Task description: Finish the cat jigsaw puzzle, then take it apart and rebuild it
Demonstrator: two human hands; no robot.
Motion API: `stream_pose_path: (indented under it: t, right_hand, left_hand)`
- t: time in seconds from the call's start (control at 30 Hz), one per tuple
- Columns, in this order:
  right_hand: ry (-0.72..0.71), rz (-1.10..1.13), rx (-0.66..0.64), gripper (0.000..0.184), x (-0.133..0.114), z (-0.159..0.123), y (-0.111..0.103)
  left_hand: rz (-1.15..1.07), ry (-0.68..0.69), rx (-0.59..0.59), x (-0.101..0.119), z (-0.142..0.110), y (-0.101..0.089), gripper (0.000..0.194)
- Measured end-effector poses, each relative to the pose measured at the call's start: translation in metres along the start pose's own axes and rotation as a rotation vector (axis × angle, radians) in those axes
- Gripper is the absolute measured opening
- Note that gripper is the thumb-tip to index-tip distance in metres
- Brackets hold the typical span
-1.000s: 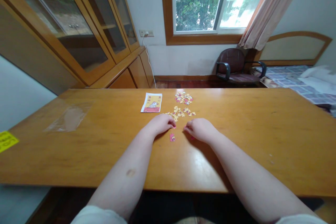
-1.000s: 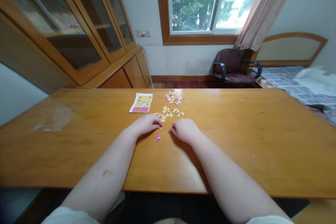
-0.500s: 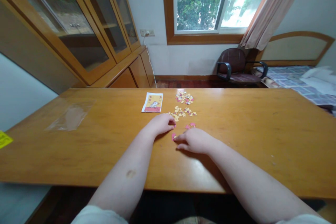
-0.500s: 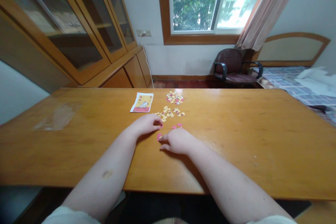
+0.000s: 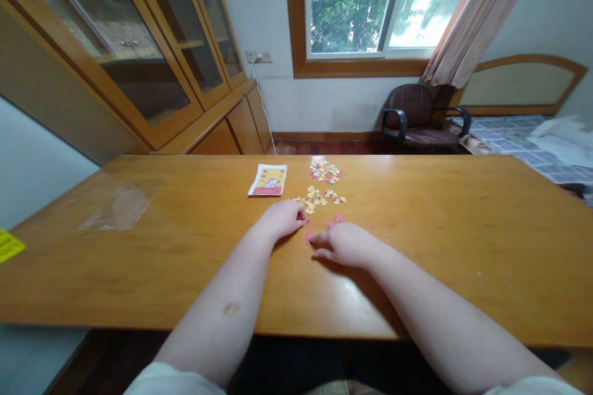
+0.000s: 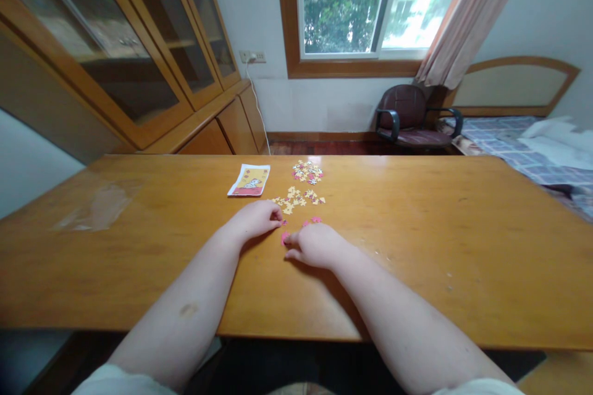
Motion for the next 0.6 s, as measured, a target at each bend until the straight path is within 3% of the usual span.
stream_pose_path:
  t: [0.6]
  right_hand:
    - [-0.005,0.046,0.014,0.042,0.0007,0.0045,0.0067]
  left_hand:
    - [-0.203,0.022,-0.089,-0.0048,0.0028,0.007,0.008]
Point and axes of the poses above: each hand's wrist, its own z-axis towards the middle knuckle, its own y-axis out of the palm, x = y × z, the point moved 3 cm from there along z, towards the middle knuckle, and after that the axes turned 14 degrees about -z, right-handed, at the moved point
